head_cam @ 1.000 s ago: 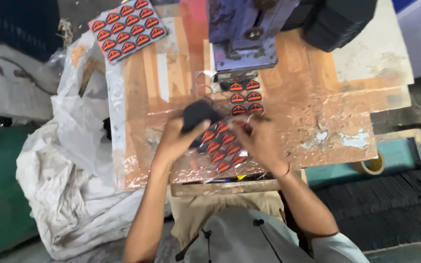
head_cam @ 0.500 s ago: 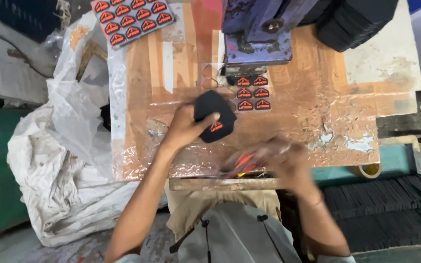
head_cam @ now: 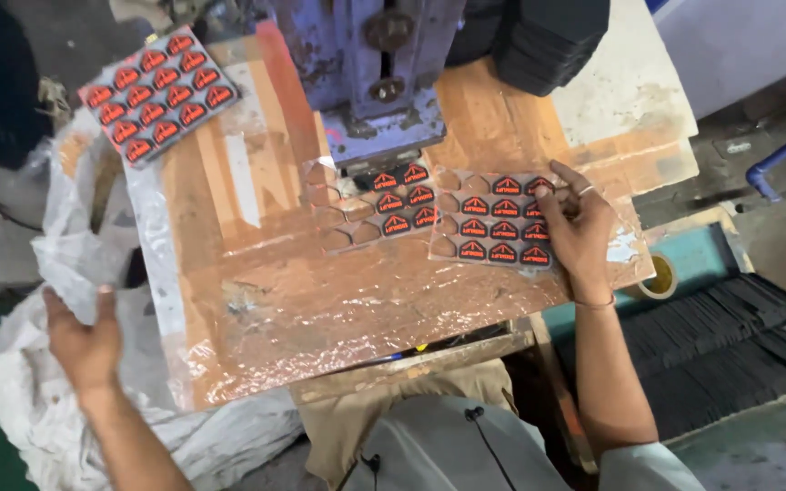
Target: The person places black insoles under a hydraulic press to imprint a logo. They repeatedly retrieve insoles from a white sack, position them on the press bed, operate the machine, and then remove the finished insoles to place them on a nearby stack.
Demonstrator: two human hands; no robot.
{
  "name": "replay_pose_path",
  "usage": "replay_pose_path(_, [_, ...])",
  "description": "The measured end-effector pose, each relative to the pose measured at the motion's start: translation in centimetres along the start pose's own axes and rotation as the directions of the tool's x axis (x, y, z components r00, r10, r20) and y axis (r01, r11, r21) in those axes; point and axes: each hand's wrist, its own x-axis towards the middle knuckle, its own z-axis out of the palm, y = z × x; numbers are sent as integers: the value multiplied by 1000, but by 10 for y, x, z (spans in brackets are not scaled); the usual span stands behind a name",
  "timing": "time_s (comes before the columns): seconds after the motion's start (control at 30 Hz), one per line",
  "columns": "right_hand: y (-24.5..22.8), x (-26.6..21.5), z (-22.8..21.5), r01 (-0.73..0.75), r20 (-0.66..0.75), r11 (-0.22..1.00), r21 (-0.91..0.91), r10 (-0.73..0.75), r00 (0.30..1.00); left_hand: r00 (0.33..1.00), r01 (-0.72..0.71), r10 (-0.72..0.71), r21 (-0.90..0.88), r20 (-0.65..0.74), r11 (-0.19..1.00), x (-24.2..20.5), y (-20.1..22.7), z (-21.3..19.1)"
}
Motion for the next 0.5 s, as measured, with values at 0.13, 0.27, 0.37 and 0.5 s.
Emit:
replay_pose_path(0.13, [-8,5,-1,-18,-23,999,-40,17,1000,978,-204,205,13,-39,979,-27,258,36])
replay_pose_path(0.27, [-3,12,-16,-16,27,999,-43,17,999,875,-328,329,-65,356,942,-25,388,94])
replay_pose_path(0.37, [16,24,-46,-12,124,997,-72,21,992,819,-124,120,-32,561,992,-17,419,129])
replay_pose_path(0.5, [-17,40,-76,32,144,839,-543,55,988,693,22,547,-773,469,634,0,380,190])
